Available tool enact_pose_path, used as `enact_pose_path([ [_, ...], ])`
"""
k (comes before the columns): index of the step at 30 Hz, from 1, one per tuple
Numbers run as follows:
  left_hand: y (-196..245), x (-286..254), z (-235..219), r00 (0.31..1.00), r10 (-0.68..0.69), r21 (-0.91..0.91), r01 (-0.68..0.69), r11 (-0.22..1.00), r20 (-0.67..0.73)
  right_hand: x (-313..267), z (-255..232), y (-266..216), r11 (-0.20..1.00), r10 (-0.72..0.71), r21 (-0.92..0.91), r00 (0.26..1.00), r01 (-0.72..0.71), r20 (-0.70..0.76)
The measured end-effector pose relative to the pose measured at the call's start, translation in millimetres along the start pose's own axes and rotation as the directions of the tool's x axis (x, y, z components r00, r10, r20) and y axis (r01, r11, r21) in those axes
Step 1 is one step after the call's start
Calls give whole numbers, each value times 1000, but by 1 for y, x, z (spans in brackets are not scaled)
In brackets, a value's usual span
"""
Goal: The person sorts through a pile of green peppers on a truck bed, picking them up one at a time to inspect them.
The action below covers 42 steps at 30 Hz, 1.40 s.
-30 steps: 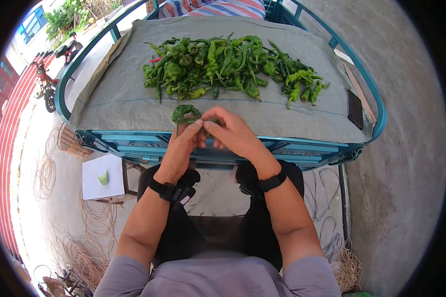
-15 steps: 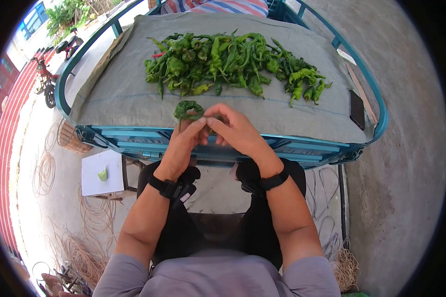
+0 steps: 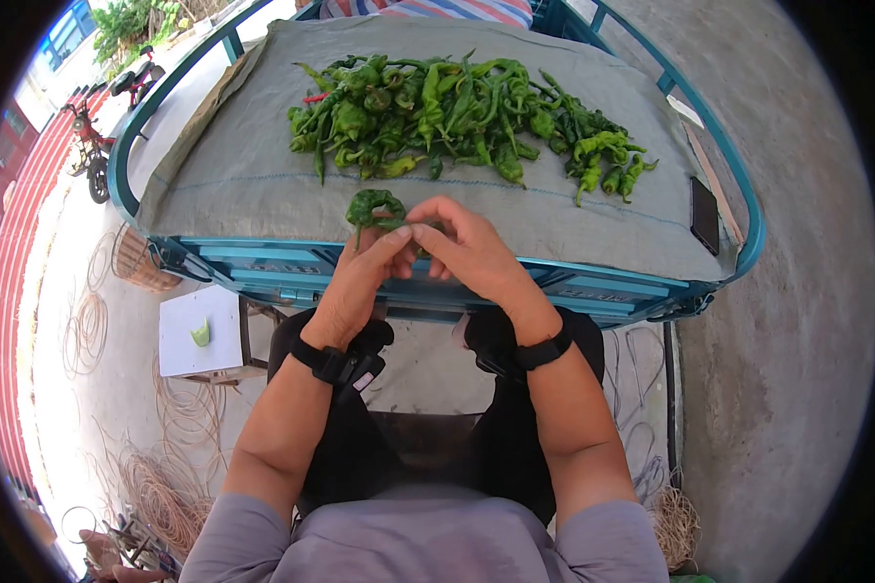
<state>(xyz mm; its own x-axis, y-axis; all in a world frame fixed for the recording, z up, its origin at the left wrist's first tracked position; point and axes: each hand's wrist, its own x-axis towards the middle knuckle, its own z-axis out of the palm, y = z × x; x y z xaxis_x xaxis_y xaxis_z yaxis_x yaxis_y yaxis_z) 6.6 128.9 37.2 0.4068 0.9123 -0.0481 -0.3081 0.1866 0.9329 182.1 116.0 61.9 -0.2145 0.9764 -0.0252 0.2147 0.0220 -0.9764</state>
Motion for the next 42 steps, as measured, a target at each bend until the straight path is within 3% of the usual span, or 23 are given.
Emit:
enact_pose_path([
  [42, 1, -2, -3, 1000, 0, 17, 0, 1000, 5, 0, 3, 3, 999, -30, -36, 999, 29, -28],
])
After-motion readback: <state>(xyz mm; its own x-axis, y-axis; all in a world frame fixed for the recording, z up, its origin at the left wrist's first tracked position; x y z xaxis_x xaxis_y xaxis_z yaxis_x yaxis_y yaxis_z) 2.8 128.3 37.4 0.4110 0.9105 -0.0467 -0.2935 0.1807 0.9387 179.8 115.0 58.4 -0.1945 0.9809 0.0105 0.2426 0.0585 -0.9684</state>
